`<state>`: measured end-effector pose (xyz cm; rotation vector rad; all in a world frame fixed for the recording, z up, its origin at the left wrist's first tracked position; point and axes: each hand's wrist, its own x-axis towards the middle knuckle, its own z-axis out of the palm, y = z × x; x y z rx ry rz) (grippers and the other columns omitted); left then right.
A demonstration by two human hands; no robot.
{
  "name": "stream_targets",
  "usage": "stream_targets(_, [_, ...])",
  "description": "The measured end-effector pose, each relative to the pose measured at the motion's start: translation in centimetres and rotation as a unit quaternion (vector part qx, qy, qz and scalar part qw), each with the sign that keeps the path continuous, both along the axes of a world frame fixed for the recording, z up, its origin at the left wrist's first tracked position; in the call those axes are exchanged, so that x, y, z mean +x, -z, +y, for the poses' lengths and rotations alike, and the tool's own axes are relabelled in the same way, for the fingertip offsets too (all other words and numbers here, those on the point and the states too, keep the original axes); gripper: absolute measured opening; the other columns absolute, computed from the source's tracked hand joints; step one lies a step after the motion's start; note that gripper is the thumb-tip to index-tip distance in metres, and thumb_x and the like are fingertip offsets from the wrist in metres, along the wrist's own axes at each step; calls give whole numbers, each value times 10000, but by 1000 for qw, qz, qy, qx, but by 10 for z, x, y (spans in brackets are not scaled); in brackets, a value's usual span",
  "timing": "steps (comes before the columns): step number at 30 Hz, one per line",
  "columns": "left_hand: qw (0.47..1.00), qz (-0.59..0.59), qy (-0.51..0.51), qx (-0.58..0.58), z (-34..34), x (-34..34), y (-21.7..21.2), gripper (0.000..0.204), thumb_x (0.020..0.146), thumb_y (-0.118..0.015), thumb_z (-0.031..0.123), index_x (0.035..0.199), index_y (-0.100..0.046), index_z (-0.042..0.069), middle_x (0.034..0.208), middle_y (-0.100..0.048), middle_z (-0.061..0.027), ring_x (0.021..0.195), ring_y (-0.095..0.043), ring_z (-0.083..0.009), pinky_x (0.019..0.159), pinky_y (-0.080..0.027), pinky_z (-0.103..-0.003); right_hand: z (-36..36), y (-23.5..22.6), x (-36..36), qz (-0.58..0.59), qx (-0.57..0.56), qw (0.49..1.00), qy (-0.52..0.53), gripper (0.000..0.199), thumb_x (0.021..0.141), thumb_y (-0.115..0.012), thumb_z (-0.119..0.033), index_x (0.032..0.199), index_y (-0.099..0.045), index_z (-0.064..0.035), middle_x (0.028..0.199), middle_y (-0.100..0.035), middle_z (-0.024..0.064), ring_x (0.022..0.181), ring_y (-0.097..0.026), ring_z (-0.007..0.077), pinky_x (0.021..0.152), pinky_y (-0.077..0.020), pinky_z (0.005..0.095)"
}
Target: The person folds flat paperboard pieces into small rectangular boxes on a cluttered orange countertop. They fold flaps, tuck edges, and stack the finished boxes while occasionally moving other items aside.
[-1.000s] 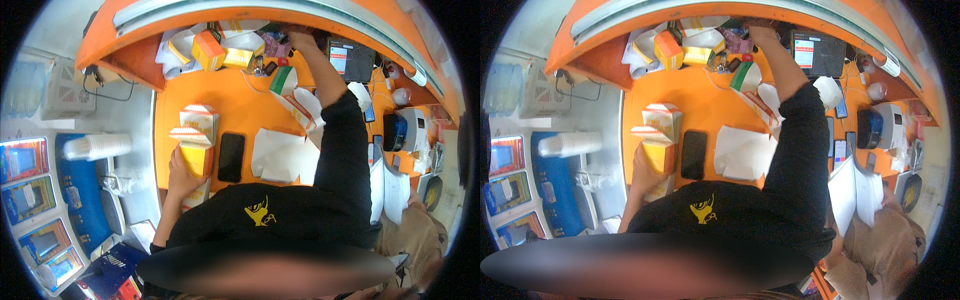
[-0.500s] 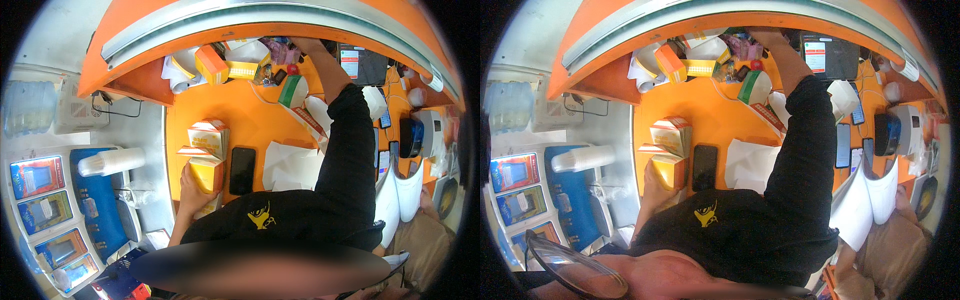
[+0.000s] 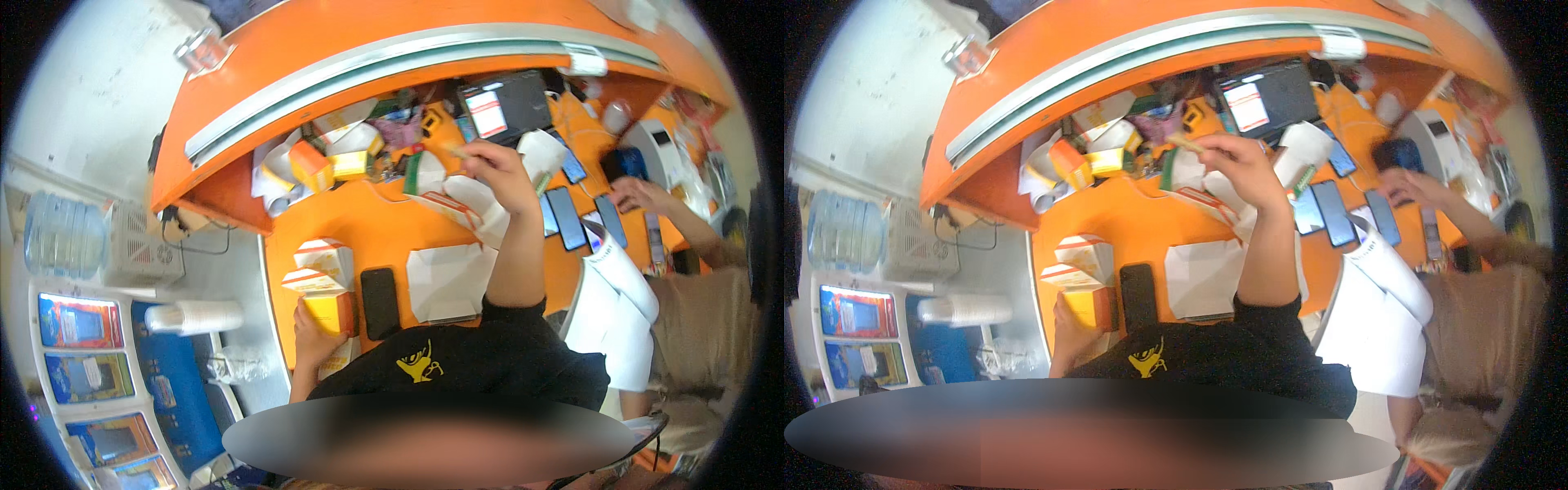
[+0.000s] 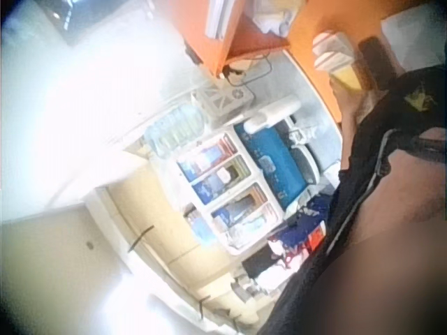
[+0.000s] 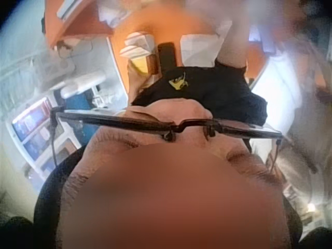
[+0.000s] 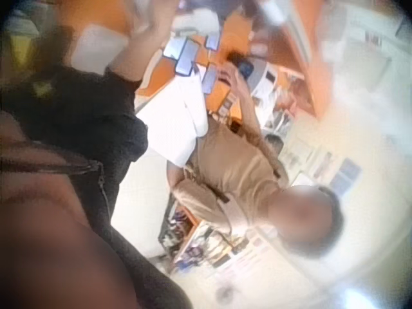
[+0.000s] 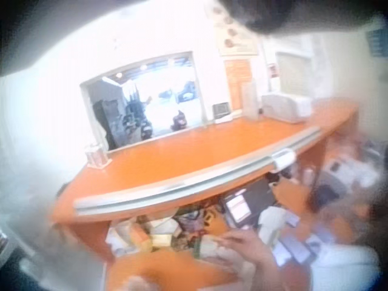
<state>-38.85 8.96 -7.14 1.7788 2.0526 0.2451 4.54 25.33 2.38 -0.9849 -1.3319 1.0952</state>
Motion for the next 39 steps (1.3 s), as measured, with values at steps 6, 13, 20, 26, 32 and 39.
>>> stream_targets(6, [999,15,47,14,3,-15,16,1273,615,-887,316,1531,-71,-25,1458,-300,-297,1342,-368,-465,1098,-384,-489,-57,5,70,520,314,790,86,323,992,-599,-179,1303,-544,-111,1097,-611,-2,880,-586,102,794,-471,308])
stream_targets(13, [998,-16,51,29,9,-15,16,1248,631,-880,297,1530,-78,-29,1438,-321,-303,1325,-383,-463,1095,-391,-481,-85,31,112,674,291,675,81,222,997,-582,-184,1205,-588,-108,1016,-644,5,847,-580,90,783,-472,315])
stream_targets(20, [988,-31,105,105,12,-9,12,1250,601,-889,341,1523,-126,-18,1403,-391,-290,1302,-420,-450,1076,-409,-492,-92,20,130,623,264,721,146,291,974,-598,-317,1076,-628,-46,1041,-680,86,933,-608,207,836,-475,381])
stream_targets(26, [999,41,-17,5,2,-1,2,1289,582,-876,453,1539,-130,18,1440,-383,-244,1249,-497,-437,1031,-455,-490,-44,58,-103,-133,101,984,53,312,1021,-473,-229,1242,-589,-40,1110,-677,98,1063,-623,212,902,-496,324])
stream_targets(32, [999,41,-15,15,-1,3,-7,1298,564,-878,493,1545,-172,20,1458,-381,-229,1266,-493,-420,1036,-460,-472,-33,117,-281,-237,-1,960,-152,519,838,-741,-267,1259,-595,-1,1143,-676,210,1075,-654,337,935,-505,405])
stream_targets(39, [993,117,8,-30,13,3,-3,1359,563,-853,605,1538,-144,-21,1391,-424,-247,1187,-524,-434,963,-515,-465,9,149,-298,-255,-142,956,-33,441,804,-774,-262,1121,-662,24,969,-728,207,921,-705,347,833,-536,412])
